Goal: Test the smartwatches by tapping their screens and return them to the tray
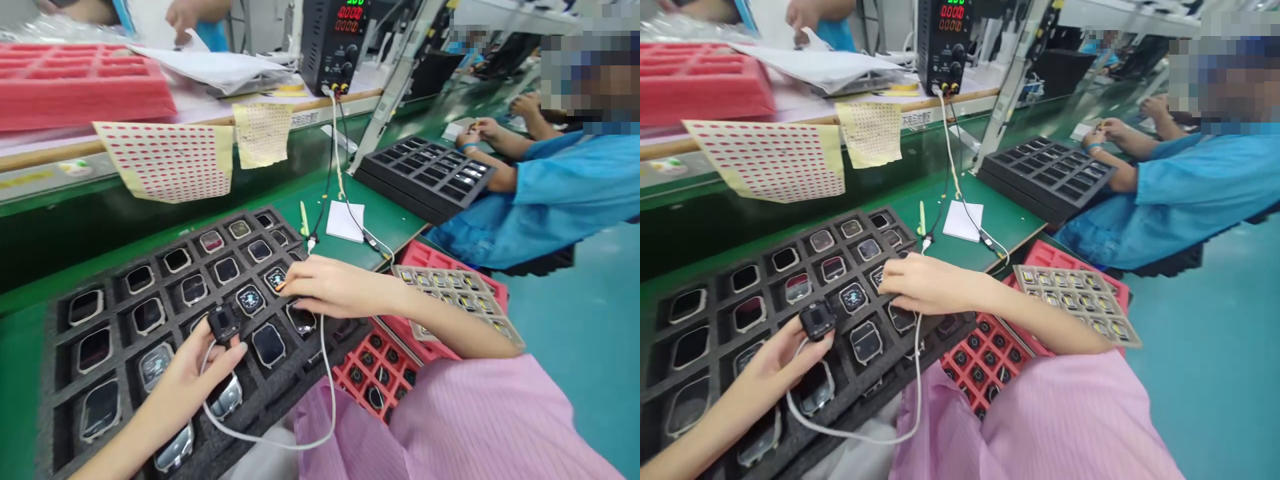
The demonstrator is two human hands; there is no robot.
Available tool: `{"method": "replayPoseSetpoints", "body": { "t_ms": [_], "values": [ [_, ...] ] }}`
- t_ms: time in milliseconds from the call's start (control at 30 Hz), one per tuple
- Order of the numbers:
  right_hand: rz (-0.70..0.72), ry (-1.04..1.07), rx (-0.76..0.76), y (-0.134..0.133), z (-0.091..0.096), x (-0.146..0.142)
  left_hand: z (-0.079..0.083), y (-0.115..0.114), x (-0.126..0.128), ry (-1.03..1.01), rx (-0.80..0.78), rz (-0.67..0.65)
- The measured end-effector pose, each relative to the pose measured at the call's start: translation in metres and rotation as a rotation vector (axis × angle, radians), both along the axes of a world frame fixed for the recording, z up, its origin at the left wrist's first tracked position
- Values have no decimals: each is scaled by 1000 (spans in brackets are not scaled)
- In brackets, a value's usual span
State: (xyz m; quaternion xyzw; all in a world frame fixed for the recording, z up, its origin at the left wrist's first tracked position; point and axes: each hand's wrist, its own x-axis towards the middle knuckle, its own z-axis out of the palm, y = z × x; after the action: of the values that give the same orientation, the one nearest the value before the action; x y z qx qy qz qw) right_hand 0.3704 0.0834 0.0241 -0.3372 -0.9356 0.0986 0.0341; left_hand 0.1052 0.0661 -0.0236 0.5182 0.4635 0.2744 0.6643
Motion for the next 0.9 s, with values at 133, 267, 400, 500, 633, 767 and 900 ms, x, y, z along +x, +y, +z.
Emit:
{"method": "replayPoseSetpoints", "body": {
  "t_ms": [133, 267, 400, 500, 633, 767, 900],
  "values": [
    [-4, -166, -73, -18, 2, -4, 10, -3, 1, 56, -35, 5],
    [-39, -223, 15, -24, -2, -12, 20, -4, 6, 123, -13, -100],
    [1, -247, 3, -19, 3, -15, 18, -3, 19, 92, -52, -217],
    [-12, -112, -81, -15, 12, -9, 12, 0, 27, 26, -82, -273],
    [-60, 187, -155, -17, 21, -5, 7, 3, 29, -34, -97, -312],
    [-18, 259, -99, -19, 11, -20, 7, 2, 27, -69, -126, -343],
    [20, 172, -1, -12, -4, -41, 4, -1, 28, -95, -140, -297]
  ]
}}
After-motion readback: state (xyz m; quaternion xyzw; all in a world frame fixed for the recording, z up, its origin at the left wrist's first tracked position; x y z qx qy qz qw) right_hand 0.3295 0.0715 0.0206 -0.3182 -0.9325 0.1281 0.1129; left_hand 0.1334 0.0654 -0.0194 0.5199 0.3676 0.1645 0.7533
